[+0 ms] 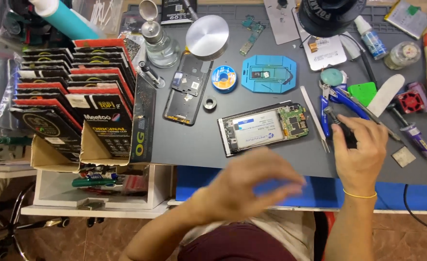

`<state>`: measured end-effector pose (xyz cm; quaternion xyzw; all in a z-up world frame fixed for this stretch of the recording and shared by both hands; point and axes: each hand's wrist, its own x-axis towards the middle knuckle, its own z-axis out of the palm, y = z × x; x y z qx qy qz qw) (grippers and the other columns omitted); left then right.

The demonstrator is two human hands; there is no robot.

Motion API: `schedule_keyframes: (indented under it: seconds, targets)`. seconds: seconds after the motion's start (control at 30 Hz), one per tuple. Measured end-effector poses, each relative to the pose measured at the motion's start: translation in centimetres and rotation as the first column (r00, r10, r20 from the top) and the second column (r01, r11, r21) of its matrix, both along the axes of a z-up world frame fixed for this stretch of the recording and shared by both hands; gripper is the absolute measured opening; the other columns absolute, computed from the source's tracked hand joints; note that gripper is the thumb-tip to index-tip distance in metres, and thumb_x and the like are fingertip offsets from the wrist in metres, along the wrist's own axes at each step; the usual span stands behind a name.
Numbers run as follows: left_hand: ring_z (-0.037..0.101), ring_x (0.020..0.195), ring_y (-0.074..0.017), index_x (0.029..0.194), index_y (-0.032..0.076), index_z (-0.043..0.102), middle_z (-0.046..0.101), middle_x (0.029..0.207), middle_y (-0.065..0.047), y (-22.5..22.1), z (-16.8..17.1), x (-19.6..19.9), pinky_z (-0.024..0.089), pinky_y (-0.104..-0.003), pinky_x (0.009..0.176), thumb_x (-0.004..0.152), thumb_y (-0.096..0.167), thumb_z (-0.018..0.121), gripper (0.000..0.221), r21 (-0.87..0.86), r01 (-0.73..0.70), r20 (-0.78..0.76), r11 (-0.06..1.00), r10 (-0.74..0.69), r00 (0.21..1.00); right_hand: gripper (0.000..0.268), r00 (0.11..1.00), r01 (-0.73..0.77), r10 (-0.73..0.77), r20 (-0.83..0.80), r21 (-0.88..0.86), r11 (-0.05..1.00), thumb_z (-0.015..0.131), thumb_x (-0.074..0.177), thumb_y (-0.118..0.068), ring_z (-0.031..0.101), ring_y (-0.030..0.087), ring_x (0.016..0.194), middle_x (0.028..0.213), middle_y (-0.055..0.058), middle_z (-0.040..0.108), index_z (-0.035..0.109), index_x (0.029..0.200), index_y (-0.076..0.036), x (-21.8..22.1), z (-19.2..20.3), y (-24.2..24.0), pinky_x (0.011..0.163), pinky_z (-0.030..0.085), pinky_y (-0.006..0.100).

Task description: Applying adhesive to a phone frame and installing a replacement battery during a repair process.

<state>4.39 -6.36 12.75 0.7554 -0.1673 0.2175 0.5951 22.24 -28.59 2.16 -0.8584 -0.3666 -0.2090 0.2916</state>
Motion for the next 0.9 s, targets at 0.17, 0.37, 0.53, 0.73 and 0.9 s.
schedule_keyframes:
  seconds: [0.17,0.37,0.53,0.73,0.9]
  targets:
    - [0.062,0.093,-0.0290,0.114,0.001,0.067,0.064,0.104,-0.012,6.2,-6.5,7.0,0.053,-0.041,0.082,0.104,0.005,0.065,0.011,0.390,-0.389,0.050,0.834,0.403,0.914,0.016,0.998,0.056,-0.056,0.013,0.025,0.998,0.081,0.105,0.005,0.066,0.034,0.108,0.116,0.019,0.074,0.080,0.121,0.005,-0.1,-0.1,0.1,0.103,0.048,0.047]
    - [0.048,0.074,-0.0329,0.087,0.000,0.055,0.049,0.092,-0.014,7.7,-10.6,12.6,0.041,-0.044,0.063,0.087,-0.012,0.066,0.017,0.707,-0.462,0.243,0.536,0.429,0.870,0.013,0.990,0.129,-0.131,0.050,0.039,0.991,0.082,0.103,0.002,0.062,0.034,0.109,0.116,0.016,0.070,0.081,0.117,0.002,-0.3,0.0,0.3,0.101,0.050,0.047]
    - [0.049,0.078,-0.0305,0.080,0.001,0.054,0.050,0.092,-0.014,8.0,-11.4,14.3,0.043,-0.043,0.061,0.085,-0.012,0.067,0.019,0.816,-0.393,0.241,0.423,0.368,0.898,0.017,0.986,0.165,-0.166,0.013,0.042,0.985,0.080,0.103,0.000,0.058,0.035,0.113,0.118,0.015,0.069,0.080,0.119,0.001,-0.3,0.2,0.4,0.097,0.052,0.047]
    - [0.046,0.077,-0.0270,0.079,0.006,0.057,0.051,0.090,-0.009,8.5,-11.9,15.6,0.040,-0.040,0.062,0.089,-0.007,0.064,0.018,0.847,-0.420,0.330,0.326,0.297,0.896,0.012,0.988,0.124,-0.132,0.083,0.090,0.988,0.079,0.104,0.000,0.059,0.033,0.111,0.117,0.015,0.069,0.081,0.115,0.003,-0.9,1.2,1.1,0.100,0.052,0.045]
    - [0.064,0.073,-0.0261,0.093,0.008,0.069,0.061,0.081,-0.006,7.4,-10.3,14.2,0.052,-0.036,0.065,0.085,0.007,0.077,0.011,0.505,-0.389,0.102,0.771,0.395,0.913,0.022,0.993,0.046,-0.041,-0.114,0.042,0.998,0.075,0.100,-0.011,0.069,0.030,0.095,0.111,0.011,0.073,0.076,0.122,-0.008,-4.3,3.2,3.3,0.082,0.056,0.040]
